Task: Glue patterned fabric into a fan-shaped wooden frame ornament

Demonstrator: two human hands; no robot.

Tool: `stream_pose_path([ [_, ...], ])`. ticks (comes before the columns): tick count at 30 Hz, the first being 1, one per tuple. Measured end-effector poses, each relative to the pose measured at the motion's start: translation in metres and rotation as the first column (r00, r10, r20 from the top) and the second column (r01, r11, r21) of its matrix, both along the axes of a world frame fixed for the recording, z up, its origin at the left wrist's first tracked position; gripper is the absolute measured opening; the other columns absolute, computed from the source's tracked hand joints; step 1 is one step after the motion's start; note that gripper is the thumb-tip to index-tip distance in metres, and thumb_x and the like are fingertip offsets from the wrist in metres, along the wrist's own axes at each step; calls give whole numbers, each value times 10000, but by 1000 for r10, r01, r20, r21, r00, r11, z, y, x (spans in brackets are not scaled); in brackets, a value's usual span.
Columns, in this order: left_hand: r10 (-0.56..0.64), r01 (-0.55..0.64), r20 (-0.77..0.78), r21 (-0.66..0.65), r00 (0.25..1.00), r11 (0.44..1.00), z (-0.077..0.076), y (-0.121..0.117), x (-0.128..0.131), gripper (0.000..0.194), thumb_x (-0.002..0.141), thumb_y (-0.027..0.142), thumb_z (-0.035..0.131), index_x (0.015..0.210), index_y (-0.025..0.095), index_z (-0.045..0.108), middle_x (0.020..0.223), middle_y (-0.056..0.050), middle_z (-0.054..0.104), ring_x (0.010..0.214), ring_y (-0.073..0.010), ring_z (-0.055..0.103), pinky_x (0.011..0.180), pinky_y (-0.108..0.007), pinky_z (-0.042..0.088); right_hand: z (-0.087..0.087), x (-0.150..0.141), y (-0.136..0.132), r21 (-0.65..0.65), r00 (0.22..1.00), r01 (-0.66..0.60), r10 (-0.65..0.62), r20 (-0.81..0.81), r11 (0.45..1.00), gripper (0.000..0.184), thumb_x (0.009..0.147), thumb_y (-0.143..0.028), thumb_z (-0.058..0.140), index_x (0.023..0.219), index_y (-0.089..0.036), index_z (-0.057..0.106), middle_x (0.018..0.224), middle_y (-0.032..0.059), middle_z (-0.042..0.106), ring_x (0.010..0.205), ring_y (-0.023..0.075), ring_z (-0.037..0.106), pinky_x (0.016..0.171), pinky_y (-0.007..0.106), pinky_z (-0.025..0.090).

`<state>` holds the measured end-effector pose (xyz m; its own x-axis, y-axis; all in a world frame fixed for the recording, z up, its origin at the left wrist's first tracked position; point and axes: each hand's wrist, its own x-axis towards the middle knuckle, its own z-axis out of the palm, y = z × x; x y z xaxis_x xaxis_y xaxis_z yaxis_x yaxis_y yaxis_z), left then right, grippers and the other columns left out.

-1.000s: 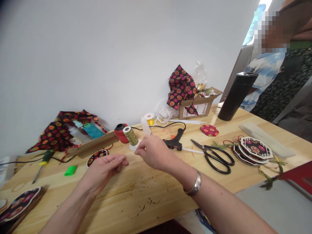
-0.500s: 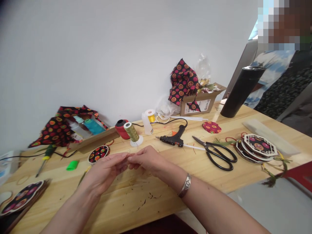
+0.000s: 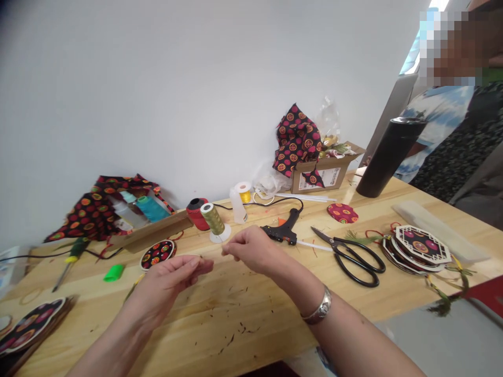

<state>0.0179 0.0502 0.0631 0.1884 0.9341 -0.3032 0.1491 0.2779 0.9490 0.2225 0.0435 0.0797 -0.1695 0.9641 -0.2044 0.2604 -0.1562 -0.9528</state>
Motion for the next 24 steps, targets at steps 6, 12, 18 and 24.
stream_pose_path([
  [6,-30,49,-143,135,989,990,1,0,-2,212,670,428,725,693,223,774,808,-72,776,828,-245,645,790,-319,407,20,20,10,126,992,-60,45,116,990,206,754,-322,597,640,-157,643,487,-83,339,452,76,282,432,229,210],
  [12,-35,75,-230,169,973,983,-1,-2,-3,230,681,460,685,702,252,781,840,-72,779,877,-302,659,845,-383,427,23,21,16,259,983,-51,2,185,965,219,798,-307,550,634,-169,594,496,-80,326,457,79,289,446,230,219],
  [18,-44,111,-280,226,959,968,5,-11,-19,442,620,379,778,1055,314,735,1258,-36,658,1232,-338,516,1050,-427,325,33,11,1,373,947,-179,56,316,910,168,811,-197,592,664,-171,670,627,-24,613,627,110,526,601,232,365],
  [24,335,34,-319,768,887,640,29,-34,-16,264,856,301,574,1079,348,705,1399,51,537,1267,-250,494,1101,-337,280,39,-5,-17,408,880,-330,121,459,851,171,844,-168,591,731,-172,719,732,26,696,715,142,580,675,258,394],
])
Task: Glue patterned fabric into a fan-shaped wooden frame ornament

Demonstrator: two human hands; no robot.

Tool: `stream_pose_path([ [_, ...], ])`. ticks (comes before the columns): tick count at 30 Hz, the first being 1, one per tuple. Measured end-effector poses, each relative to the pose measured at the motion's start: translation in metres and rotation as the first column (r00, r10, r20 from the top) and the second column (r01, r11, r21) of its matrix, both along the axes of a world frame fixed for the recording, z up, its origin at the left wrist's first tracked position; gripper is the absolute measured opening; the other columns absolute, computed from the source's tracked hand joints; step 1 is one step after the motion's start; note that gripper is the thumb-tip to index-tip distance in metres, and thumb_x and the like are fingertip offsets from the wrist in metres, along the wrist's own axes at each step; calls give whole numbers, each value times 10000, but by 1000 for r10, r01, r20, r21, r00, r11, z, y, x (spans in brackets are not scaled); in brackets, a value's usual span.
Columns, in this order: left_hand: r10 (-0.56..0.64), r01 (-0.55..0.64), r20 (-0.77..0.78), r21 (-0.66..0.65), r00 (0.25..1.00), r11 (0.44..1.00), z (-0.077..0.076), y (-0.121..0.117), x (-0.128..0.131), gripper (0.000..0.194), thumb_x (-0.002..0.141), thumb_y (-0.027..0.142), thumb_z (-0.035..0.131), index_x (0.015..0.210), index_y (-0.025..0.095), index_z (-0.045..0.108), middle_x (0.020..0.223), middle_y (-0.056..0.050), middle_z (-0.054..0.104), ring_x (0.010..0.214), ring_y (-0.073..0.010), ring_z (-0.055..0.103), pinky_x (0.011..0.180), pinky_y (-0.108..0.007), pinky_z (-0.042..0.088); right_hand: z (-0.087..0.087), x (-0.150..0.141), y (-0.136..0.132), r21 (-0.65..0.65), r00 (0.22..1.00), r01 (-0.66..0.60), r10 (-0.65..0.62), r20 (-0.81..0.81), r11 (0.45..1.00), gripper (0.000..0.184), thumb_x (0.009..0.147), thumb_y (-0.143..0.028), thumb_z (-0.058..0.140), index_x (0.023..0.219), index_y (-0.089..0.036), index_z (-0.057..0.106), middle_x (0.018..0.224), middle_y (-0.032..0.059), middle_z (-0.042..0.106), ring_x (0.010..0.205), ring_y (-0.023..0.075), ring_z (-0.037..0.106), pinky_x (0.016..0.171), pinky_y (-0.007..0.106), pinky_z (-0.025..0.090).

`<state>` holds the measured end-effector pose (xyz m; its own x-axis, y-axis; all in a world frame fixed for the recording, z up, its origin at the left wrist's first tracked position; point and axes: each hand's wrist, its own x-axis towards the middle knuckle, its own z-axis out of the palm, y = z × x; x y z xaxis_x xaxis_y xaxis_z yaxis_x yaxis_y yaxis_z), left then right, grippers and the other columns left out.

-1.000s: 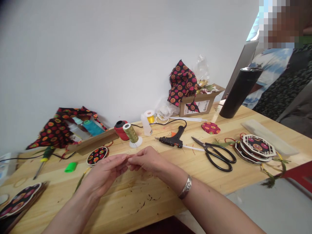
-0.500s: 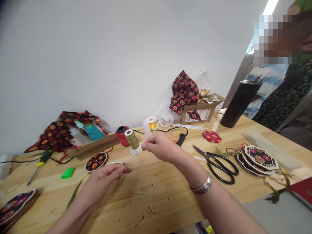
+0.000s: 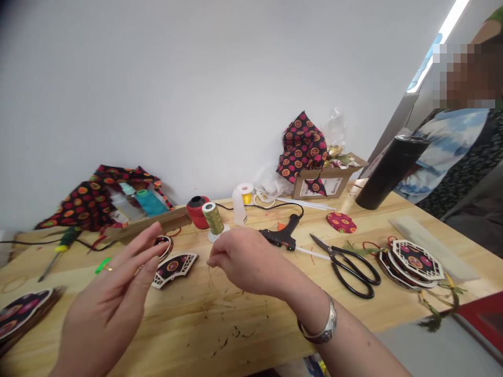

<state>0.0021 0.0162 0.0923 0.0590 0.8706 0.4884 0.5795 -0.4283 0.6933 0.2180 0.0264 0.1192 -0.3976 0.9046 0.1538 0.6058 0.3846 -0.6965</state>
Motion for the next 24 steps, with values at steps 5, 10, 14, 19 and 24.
stream_pose_path([
  [5,72,-71,76,-13,995,997,11,-4,7,184,868,311,574,982,305,719,1287,16,622,1234,-246,519,1066,-326,336,2,-5,-6,85,992,-82,73,108,993,197,877,-161,568,755,-161,724,713,27,686,712,139,577,685,255,394],
  [10,-25,104,225,-346,974,932,-1,-4,8,305,858,414,575,1123,288,655,1201,-15,669,1156,-240,572,998,-316,406,2,-7,-9,141,988,-104,86,128,985,196,892,-184,573,751,-164,708,721,11,669,720,129,557,695,253,378],
  [14,-181,350,343,-534,922,770,-15,-10,21,376,883,457,507,1159,231,626,833,-12,704,827,-193,649,795,-301,500,2,-10,-10,149,984,-135,115,136,979,251,907,-176,547,695,-153,681,697,11,650,677,119,536,681,252,369],
  [19,-221,331,251,-597,942,731,-24,-13,23,296,857,453,529,978,227,677,681,29,616,566,-126,497,531,-223,421,-8,-11,-10,127,975,-140,115,189,982,234,890,-175,561,698,-169,695,702,13,659,709,133,559,692,253,372],
  [24,-212,243,123,-598,970,764,-28,-14,21,302,823,485,526,715,235,656,596,36,559,516,-123,454,497,-222,375,-16,-17,-12,168,967,-146,105,231,975,196,891,-216,574,749,-171,701,706,6,666,698,133,568,674,243,386],
])
